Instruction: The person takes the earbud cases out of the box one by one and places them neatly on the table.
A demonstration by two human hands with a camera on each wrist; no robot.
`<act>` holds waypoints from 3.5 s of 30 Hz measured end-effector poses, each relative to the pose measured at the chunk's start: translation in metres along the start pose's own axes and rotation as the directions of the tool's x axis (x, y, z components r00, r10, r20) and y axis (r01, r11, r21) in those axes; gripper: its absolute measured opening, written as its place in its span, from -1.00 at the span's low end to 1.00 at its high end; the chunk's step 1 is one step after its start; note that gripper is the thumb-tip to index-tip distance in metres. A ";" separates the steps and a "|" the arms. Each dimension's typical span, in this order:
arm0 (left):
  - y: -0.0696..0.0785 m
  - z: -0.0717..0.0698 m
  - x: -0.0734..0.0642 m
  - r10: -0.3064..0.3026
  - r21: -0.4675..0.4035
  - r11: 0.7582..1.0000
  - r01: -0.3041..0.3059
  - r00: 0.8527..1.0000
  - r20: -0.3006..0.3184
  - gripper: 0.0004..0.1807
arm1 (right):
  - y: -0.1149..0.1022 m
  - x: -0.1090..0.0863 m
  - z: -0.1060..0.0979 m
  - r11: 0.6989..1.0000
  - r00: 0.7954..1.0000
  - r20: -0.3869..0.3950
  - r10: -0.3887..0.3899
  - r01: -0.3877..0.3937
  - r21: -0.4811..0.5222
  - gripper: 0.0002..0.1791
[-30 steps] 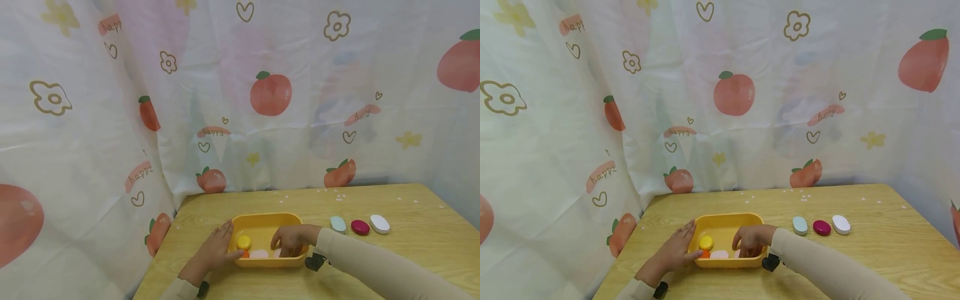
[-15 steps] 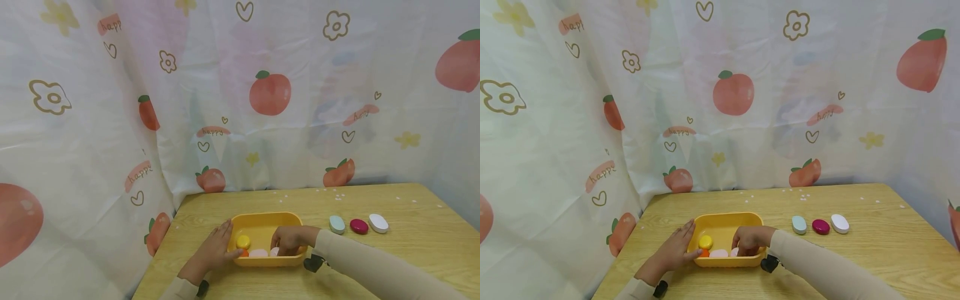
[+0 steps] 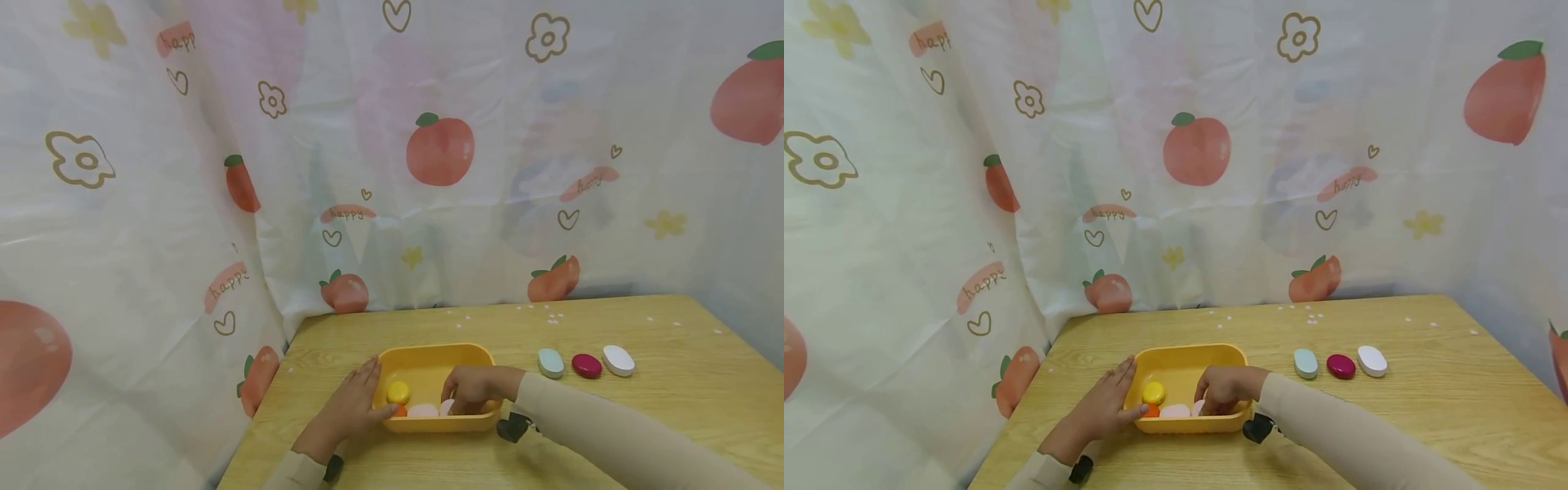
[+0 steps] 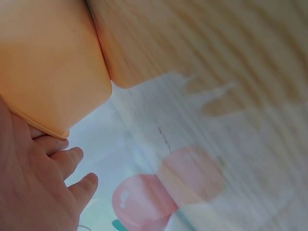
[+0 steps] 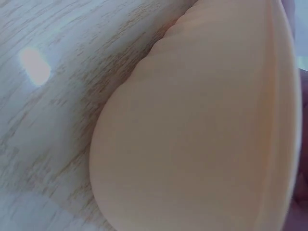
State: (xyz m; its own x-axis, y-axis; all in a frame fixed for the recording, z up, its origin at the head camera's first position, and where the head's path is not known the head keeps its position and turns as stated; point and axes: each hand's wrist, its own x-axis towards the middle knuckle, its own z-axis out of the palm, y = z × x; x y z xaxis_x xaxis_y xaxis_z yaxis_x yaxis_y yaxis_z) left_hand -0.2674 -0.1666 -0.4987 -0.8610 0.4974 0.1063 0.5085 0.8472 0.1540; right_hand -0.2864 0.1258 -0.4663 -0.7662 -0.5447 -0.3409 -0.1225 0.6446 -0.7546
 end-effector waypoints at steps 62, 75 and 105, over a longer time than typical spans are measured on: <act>-0.001 -0.002 -0.001 0.050 0.092 0.995 -0.047 0.998 -0.029 0.07 | 0.028 -0.052 -0.080 0.939 0.987 -0.027 -0.161 0.162 0.304 -0.68; -0.001 0.000 -0.001 0.022 0.064 0.998 -0.020 1.000 -0.022 0.10 | 0.047 -0.062 -0.096 0.924 0.986 -0.084 -0.147 0.167 0.345 -0.63; -0.001 0.000 -0.001 0.015 0.064 0.998 -0.014 1.000 -0.021 0.10 | 0.100 -0.095 -0.142 0.916 0.975 -0.150 -0.165 0.207 0.344 -0.50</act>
State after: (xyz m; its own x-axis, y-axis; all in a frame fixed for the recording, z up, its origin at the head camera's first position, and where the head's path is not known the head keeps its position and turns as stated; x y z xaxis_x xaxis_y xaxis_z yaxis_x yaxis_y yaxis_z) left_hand -0.2671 -0.1685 -0.4988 -0.8528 0.5061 0.1289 0.5183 0.8504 0.0898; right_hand -0.3151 0.3182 -0.4294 -0.8213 -0.5568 -0.1242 -0.0539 0.2925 -0.9547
